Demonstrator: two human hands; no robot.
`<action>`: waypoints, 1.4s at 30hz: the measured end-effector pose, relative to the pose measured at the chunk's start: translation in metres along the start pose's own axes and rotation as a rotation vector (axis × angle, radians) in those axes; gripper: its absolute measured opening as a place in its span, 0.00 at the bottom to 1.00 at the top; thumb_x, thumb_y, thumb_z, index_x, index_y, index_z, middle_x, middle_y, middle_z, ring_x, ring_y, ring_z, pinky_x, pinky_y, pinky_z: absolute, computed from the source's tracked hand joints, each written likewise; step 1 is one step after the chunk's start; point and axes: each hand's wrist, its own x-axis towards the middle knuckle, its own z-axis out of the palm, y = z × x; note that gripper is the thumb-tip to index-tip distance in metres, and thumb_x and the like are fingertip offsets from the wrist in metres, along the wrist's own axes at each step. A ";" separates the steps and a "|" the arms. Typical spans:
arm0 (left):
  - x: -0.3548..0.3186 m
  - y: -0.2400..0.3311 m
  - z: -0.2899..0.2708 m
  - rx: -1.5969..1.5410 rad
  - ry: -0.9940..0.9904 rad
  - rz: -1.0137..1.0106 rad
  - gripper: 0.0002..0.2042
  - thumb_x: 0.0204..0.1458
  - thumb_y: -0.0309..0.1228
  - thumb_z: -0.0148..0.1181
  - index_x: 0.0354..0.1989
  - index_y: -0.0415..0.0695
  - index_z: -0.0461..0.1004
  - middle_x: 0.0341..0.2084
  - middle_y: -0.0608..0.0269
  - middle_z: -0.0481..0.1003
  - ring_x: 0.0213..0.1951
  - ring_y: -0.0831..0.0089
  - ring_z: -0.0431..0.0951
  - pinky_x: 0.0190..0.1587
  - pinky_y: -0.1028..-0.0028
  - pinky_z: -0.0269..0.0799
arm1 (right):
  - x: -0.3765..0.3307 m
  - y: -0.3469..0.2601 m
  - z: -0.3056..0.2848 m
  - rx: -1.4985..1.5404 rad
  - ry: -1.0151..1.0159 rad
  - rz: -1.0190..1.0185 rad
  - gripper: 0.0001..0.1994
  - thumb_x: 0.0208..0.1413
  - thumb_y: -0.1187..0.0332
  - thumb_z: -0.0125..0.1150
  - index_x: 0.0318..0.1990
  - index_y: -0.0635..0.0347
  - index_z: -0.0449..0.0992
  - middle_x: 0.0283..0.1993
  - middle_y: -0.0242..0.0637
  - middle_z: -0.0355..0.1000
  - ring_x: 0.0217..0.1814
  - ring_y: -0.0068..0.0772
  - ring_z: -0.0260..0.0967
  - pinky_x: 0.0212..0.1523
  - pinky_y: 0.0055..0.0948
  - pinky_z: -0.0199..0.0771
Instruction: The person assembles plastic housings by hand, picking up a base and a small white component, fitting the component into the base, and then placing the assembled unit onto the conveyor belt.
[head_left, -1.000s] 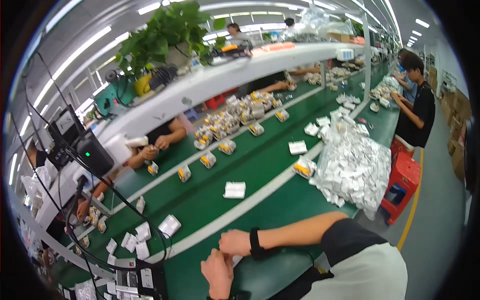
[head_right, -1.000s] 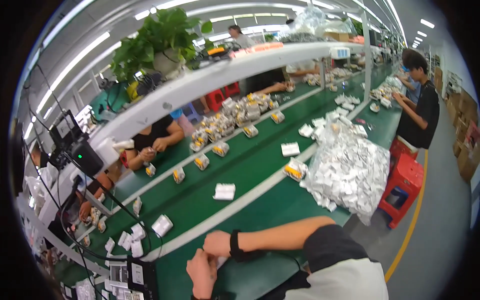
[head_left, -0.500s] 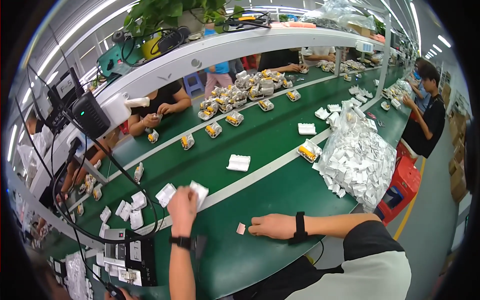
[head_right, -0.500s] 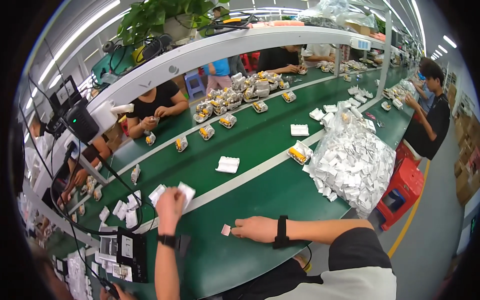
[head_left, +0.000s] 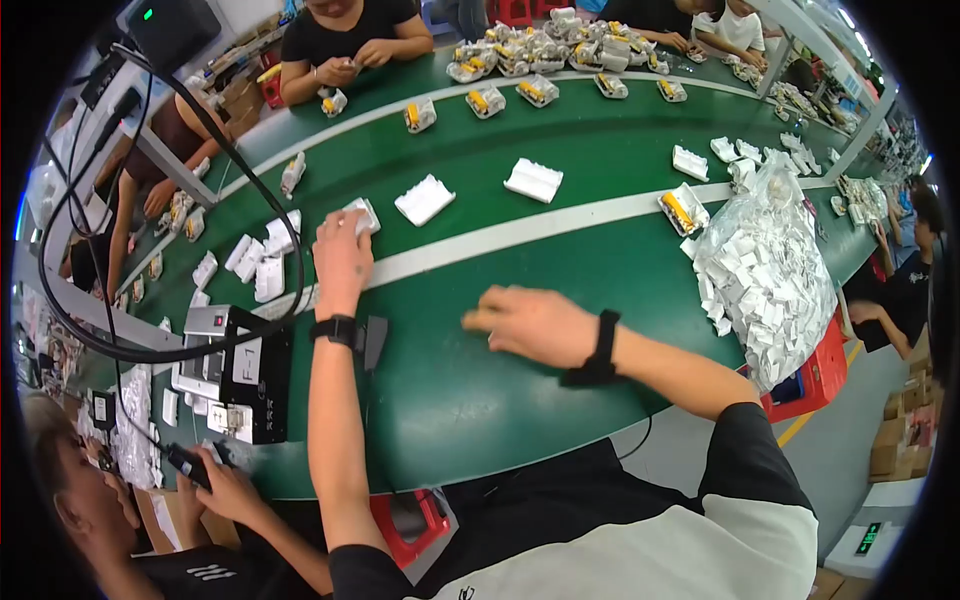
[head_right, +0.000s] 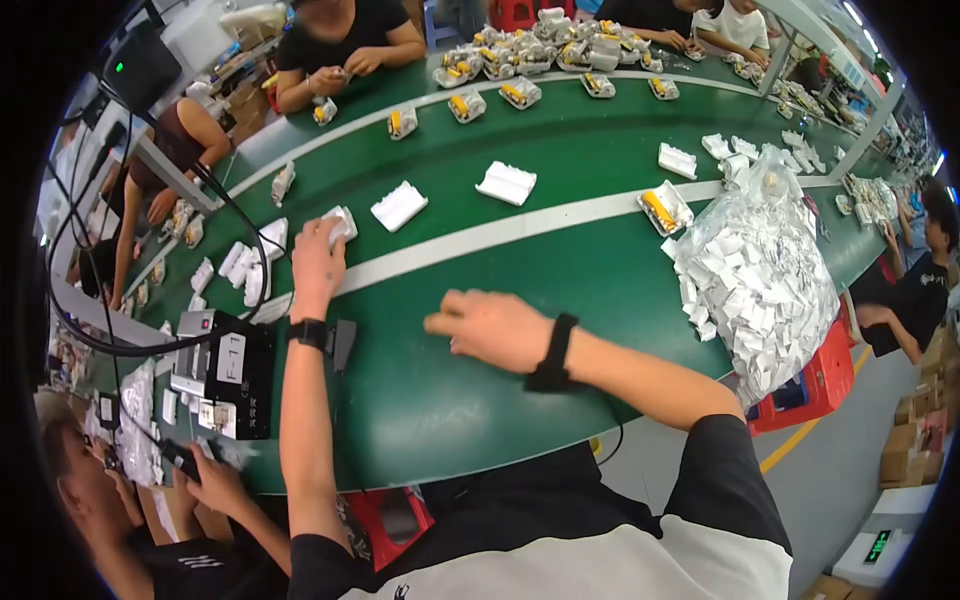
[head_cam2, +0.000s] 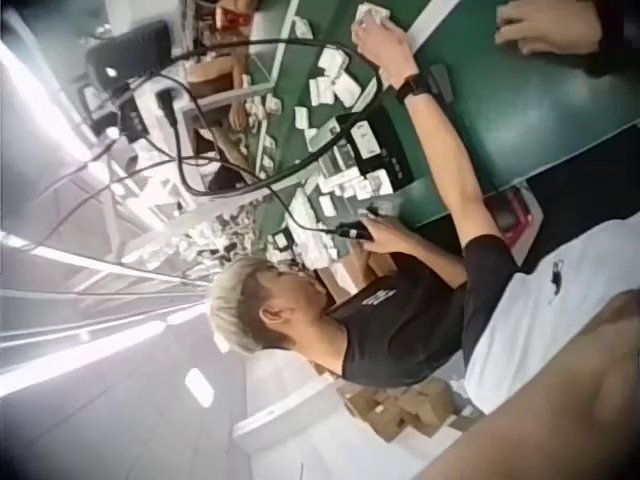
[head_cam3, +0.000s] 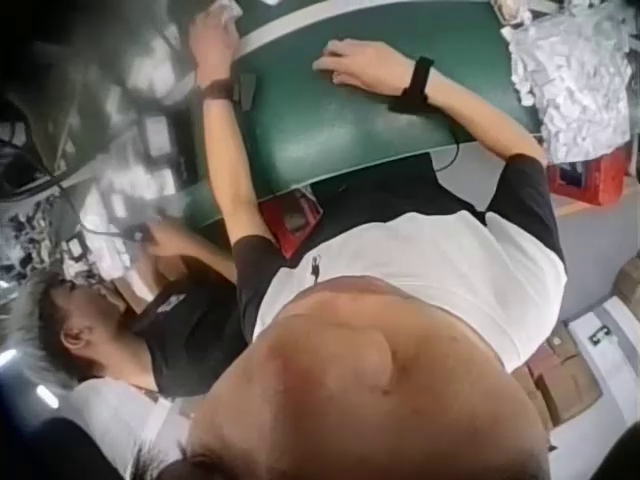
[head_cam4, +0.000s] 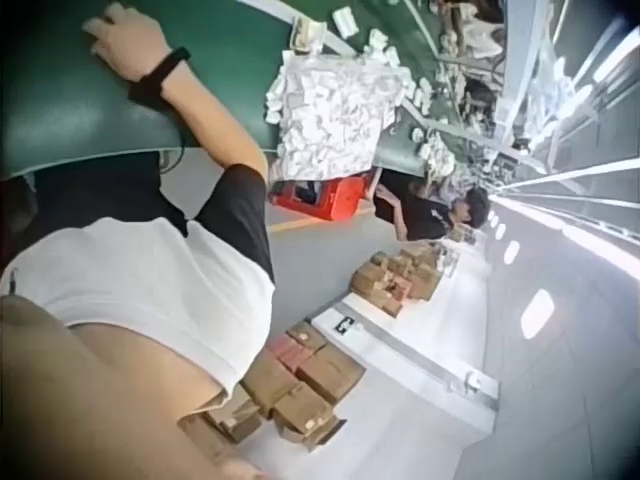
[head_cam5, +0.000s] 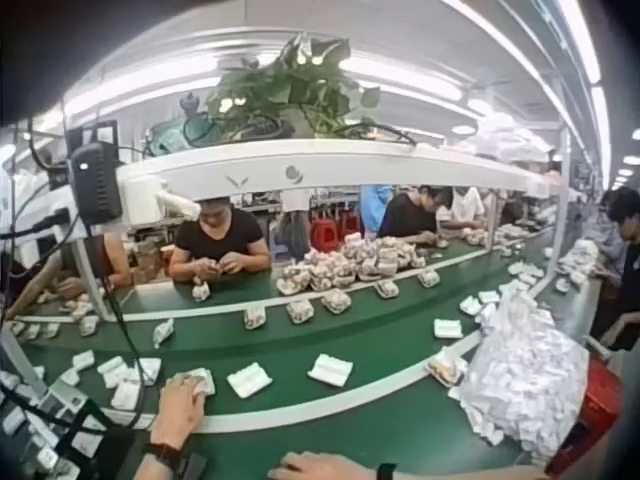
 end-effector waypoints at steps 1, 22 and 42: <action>0.001 0.000 0.004 0.064 -0.004 0.020 0.16 0.63 0.31 0.63 0.58 0.49 0.80 0.51 0.53 0.79 0.58 0.51 0.77 0.56 0.51 0.75 | 0.002 0.001 0.016 -0.001 -0.071 0.017 0.09 0.60 0.69 0.65 0.46 0.57 0.73 0.46 0.42 0.70 0.46 0.50 0.76 0.44 0.47 0.81; -0.021 0.002 0.001 -0.031 -0.122 0.004 0.05 0.59 0.29 0.66 0.42 0.48 0.83 0.41 0.61 0.79 0.48 0.55 0.83 0.47 0.52 0.72 | 0.129 0.094 -0.429 -0.119 1.145 0.298 0.11 0.64 0.62 0.71 0.46 0.59 0.85 0.39 0.38 0.86 0.36 0.40 0.84 0.41 0.35 0.82; -0.024 0.018 -0.030 0.098 -0.117 0.079 0.06 0.65 0.26 0.57 0.43 0.45 0.81 0.42 0.57 0.80 0.46 0.53 0.83 0.45 0.54 0.74 | 0.015 0.100 -0.422 -0.410 1.054 0.361 0.19 0.68 0.67 0.65 0.64 0.57 0.82 0.60 0.36 0.83 0.42 0.22 0.78 0.43 0.25 0.79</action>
